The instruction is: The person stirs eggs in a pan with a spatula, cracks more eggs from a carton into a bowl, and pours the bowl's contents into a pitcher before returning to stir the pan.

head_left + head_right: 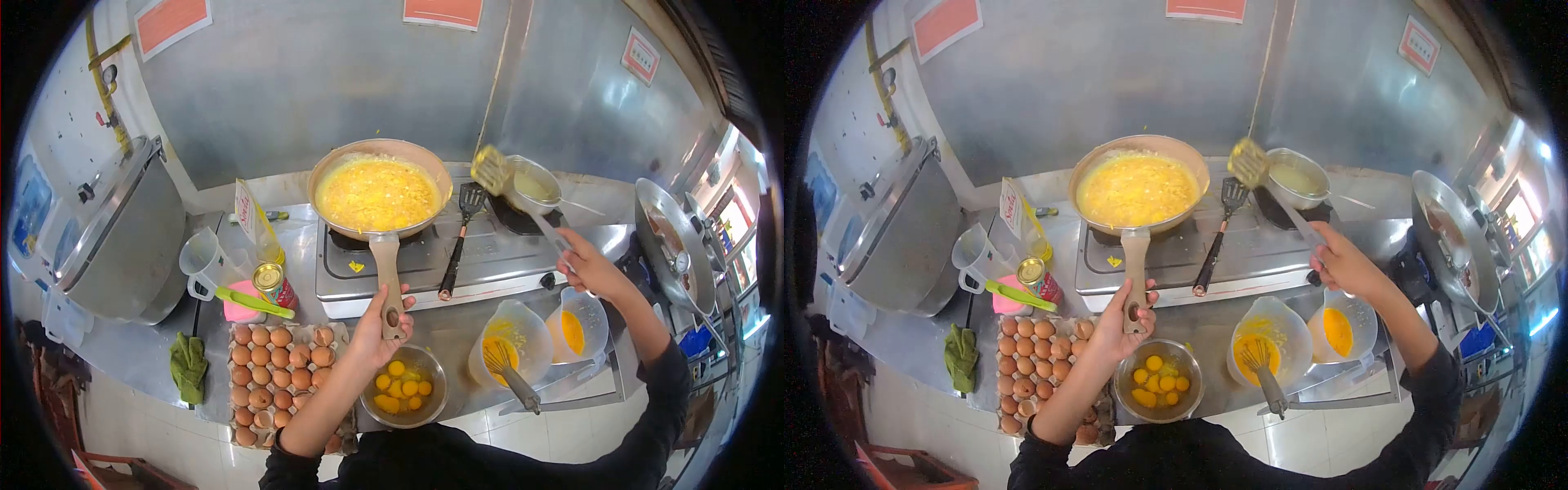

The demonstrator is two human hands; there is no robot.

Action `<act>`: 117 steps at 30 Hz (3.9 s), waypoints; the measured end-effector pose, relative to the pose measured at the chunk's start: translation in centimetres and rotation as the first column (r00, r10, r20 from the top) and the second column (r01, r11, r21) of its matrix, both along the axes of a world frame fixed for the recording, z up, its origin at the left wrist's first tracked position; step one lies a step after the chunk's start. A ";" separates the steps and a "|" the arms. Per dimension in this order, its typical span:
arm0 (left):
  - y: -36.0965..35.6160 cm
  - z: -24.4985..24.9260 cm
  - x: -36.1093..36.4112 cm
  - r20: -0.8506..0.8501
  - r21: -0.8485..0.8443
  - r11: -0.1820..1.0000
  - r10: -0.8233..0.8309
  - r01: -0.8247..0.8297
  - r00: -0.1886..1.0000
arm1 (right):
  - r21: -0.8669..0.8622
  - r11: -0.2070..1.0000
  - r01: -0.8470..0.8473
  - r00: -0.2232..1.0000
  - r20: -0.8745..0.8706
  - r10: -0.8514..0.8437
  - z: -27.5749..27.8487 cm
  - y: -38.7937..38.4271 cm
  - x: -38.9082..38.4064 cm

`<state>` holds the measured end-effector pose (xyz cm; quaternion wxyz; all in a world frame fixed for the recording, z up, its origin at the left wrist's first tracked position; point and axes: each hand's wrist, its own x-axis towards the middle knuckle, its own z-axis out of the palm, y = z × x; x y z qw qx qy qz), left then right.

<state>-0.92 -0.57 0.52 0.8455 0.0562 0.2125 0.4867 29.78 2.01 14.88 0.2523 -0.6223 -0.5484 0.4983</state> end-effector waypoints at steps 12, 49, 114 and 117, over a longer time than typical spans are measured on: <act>-0.3 0.3 0.5 -0.008 0.022 0.999 0.045 -0.044 0.999 | -0.047 0.645 -0.762 -0.024 0.999 0.045 9.0 7.0 -10.7; 0.0 0.5 0.1 0.003 -0.002 0.998 0.056 -0.056 0.998 | -0.217 0.701 -0.679 0.147 0.896 0.420 11.2 16.5 -15.0; 0.4 -0.3 0.3 0.010 0.000 0.998 0.066 -0.066 0.998 | 0.144 0.593 -0.792 -0.033 0.961 -0.276 -4.3 14.3 -21.3; 0.4 0.2 0.3 -0.026 -0.017 0.999 0.048 -0.048 0.999 | 0.134 0.516 -0.846 -0.011 0.963 -0.268 -3.9 15.1 -20.0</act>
